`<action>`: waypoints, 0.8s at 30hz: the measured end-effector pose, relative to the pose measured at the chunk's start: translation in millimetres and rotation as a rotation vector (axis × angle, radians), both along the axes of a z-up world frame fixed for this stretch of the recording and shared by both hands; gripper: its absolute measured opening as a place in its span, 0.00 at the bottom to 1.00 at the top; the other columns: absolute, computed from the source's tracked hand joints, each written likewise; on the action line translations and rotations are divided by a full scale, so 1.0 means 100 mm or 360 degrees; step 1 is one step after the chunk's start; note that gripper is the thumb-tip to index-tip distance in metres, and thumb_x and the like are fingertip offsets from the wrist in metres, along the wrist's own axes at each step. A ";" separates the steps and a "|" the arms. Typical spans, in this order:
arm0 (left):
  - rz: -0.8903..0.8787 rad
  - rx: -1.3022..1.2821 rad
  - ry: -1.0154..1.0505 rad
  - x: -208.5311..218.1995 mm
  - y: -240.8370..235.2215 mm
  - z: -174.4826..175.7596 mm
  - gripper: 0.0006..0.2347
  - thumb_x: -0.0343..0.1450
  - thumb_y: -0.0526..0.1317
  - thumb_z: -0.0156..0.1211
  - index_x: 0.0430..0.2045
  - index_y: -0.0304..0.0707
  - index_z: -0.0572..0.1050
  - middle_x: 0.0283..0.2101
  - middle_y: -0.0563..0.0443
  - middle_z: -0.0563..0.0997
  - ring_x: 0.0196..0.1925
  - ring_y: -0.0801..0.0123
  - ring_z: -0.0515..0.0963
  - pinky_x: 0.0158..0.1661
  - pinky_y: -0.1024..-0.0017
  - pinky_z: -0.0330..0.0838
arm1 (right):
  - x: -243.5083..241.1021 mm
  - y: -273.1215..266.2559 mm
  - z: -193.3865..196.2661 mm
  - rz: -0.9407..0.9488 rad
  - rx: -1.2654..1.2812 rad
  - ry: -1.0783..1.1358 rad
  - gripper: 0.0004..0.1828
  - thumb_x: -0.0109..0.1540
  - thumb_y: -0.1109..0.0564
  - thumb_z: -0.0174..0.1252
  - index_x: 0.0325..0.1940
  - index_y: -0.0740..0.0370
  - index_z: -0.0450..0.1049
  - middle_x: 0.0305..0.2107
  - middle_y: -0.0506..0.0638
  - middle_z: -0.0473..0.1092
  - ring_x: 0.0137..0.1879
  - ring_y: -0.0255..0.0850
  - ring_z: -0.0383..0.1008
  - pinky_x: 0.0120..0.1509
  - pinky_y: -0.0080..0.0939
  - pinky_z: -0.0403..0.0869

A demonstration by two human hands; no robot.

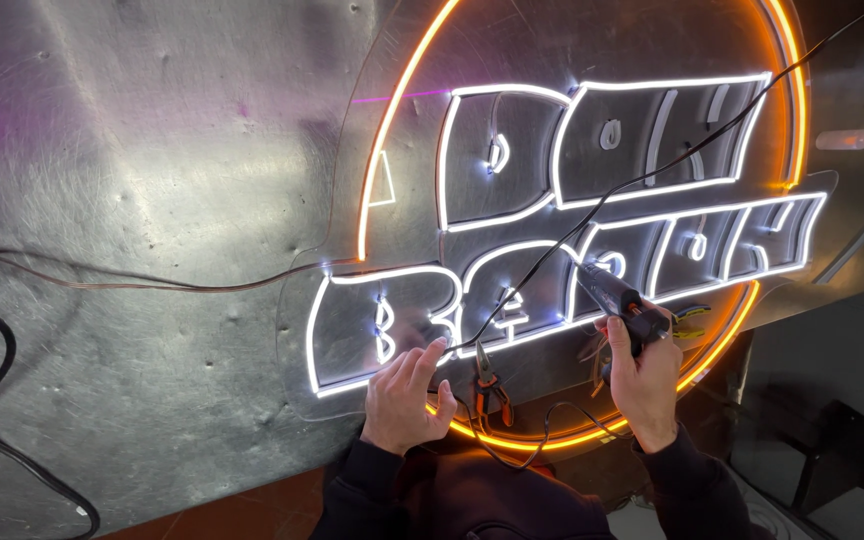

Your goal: Assembling a neon sign by gluing components together using a hot glue gun.

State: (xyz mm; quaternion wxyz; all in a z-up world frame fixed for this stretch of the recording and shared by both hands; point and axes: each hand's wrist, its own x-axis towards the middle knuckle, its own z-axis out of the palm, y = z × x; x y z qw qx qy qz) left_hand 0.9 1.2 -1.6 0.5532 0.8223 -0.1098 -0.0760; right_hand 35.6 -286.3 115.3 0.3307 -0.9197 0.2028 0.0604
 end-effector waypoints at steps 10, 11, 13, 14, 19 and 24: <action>0.0000 -0.0009 -0.0028 0.01 0.00 0.01 0.27 0.62 0.36 0.62 0.58 0.33 0.67 0.30 0.47 0.74 0.28 0.58 0.77 0.28 0.64 0.73 | -0.01 -0.05 -0.02 0.0049 -0.0065 0.0080 0.21 0.70 0.55 0.54 0.61 0.73 0.62 0.35 0.55 0.78 0.43 0.37 0.80 0.46 0.35 0.76; 0.0009 -0.0008 -0.0027 0.02 0.00 0.02 0.27 0.62 0.36 0.62 0.58 0.34 0.68 0.31 0.47 0.74 0.29 0.58 0.77 0.29 0.63 0.73 | -0.01 -0.04 -0.03 0.0030 -0.0073 0.0078 0.21 0.70 0.55 0.54 0.62 0.72 0.62 0.33 0.54 0.77 0.40 0.37 0.78 0.43 0.36 0.74; 0.0019 -0.0007 -0.0026 0.01 0.01 0.02 0.27 0.62 0.36 0.62 0.58 0.34 0.68 0.31 0.48 0.74 0.29 0.58 0.77 0.29 0.63 0.73 | 0.00 -0.02 -0.04 0.0012 -0.0081 0.0076 0.21 0.70 0.55 0.54 0.62 0.72 0.62 0.31 0.53 0.76 0.37 0.37 0.76 0.40 0.36 0.72; 0.0008 -0.0002 -0.0008 0.00 0.00 0.01 0.27 0.62 0.36 0.62 0.58 0.34 0.68 0.30 0.47 0.74 0.28 0.58 0.77 0.28 0.63 0.73 | 0.01 -0.01 -0.02 0.0047 -0.0118 0.0089 0.22 0.70 0.55 0.54 0.62 0.72 0.62 0.30 0.52 0.75 0.36 0.36 0.76 0.38 0.35 0.72; 0.0012 -0.0017 -0.0022 0.01 0.01 0.01 0.27 0.61 0.36 0.62 0.58 0.34 0.68 0.31 0.47 0.74 0.28 0.57 0.77 0.28 0.63 0.73 | -0.01 -0.02 -0.01 0.0105 -0.0146 0.0091 0.22 0.70 0.55 0.53 0.63 0.72 0.61 0.27 0.51 0.73 0.34 0.36 0.74 0.37 0.35 0.70; -0.0001 -0.0016 -0.0015 0.01 0.00 0.00 0.27 0.62 0.36 0.62 0.58 0.33 0.67 0.30 0.47 0.74 0.28 0.58 0.77 0.28 0.63 0.73 | -0.01 -0.05 -0.02 0.0075 -0.0093 0.0094 0.21 0.71 0.54 0.53 0.62 0.72 0.61 0.29 0.52 0.73 0.35 0.35 0.74 0.39 0.35 0.71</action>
